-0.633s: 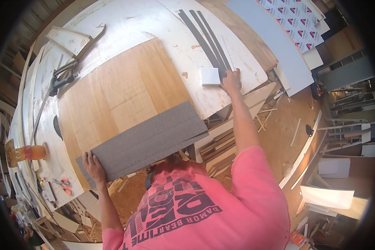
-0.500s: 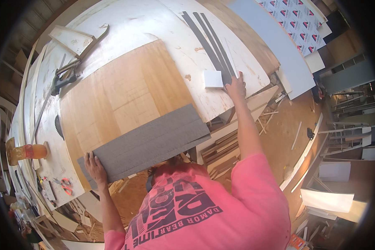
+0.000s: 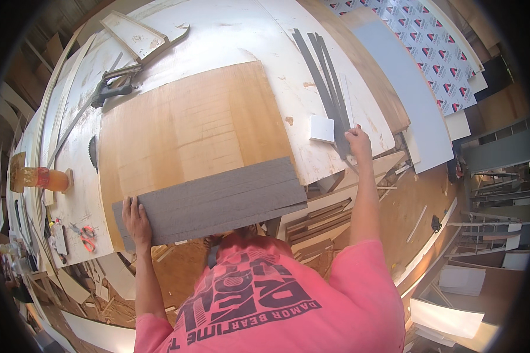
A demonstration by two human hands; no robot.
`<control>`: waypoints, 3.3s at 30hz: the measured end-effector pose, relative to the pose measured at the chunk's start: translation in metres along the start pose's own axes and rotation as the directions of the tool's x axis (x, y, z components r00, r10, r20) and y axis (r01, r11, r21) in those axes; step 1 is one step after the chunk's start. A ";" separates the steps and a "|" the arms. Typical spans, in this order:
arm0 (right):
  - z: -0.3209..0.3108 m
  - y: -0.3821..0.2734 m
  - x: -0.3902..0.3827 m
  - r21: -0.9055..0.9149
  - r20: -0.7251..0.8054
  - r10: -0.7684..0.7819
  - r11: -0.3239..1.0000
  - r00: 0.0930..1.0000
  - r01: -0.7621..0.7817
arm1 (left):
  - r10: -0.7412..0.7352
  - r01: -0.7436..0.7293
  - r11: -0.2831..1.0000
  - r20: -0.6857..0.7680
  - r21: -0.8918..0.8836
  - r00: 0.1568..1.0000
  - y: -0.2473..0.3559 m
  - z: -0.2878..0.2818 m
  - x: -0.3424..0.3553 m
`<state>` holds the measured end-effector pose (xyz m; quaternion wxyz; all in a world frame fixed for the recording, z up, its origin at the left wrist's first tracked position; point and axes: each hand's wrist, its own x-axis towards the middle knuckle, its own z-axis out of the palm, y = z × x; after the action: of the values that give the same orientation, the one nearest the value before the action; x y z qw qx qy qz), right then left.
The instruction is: The person applies decorative edging to wood pieces by hand, using a small white block to press and smooth the edge banding onto the sides of the boards.
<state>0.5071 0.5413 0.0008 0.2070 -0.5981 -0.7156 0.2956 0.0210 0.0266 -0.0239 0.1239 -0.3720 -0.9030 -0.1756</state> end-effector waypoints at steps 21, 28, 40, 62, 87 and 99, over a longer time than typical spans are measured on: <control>0.118 -0.200 -0.179 0.601 0.644 -0.371 0.786 0.669 -0.142 | -0.088 0.086 0.996 -0.059 -0.026 0.994 -0.007 -0.003 -0.006; 0.100 -0.193 -0.165 0.327 0.819 -0.235 0.941 0.523 -0.088 | -0.087 0.083 0.995 -0.074 -0.048 0.993 -0.007 -0.004 -0.006; 0.081 -0.216 -0.100 0.135 0.861 -0.252 0.951 0.443 0.279 | -0.091 0.085 0.993 -0.084 -0.077 0.992 -0.007 -0.004 -0.006; 0.074 -0.229 -0.073 -0.039 0.842 -0.185 0.916 0.506 0.399 | 0.004 -0.002 0.999 -0.053 0.032 0.999 -0.011 0.003 -0.004; 0.080 -0.175 -0.045 0.020 0.843 -0.131 0.977 0.522 0.213 | 0.024 -0.026 0.997 0.027 0.078 0.999 -0.012 0.001 -0.003; 0.038 -0.141 -0.018 0.119 0.703 -0.097 0.993 0.704 0.018 | -0.013 0.014 0.997 -0.008 0.079 1.000 -0.004 -0.004 -0.002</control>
<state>0.3827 0.5015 0.0689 -0.0433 -0.4050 -0.7423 0.5321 0.0197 0.0212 -0.0222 0.1405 -0.3602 -0.9112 -0.1421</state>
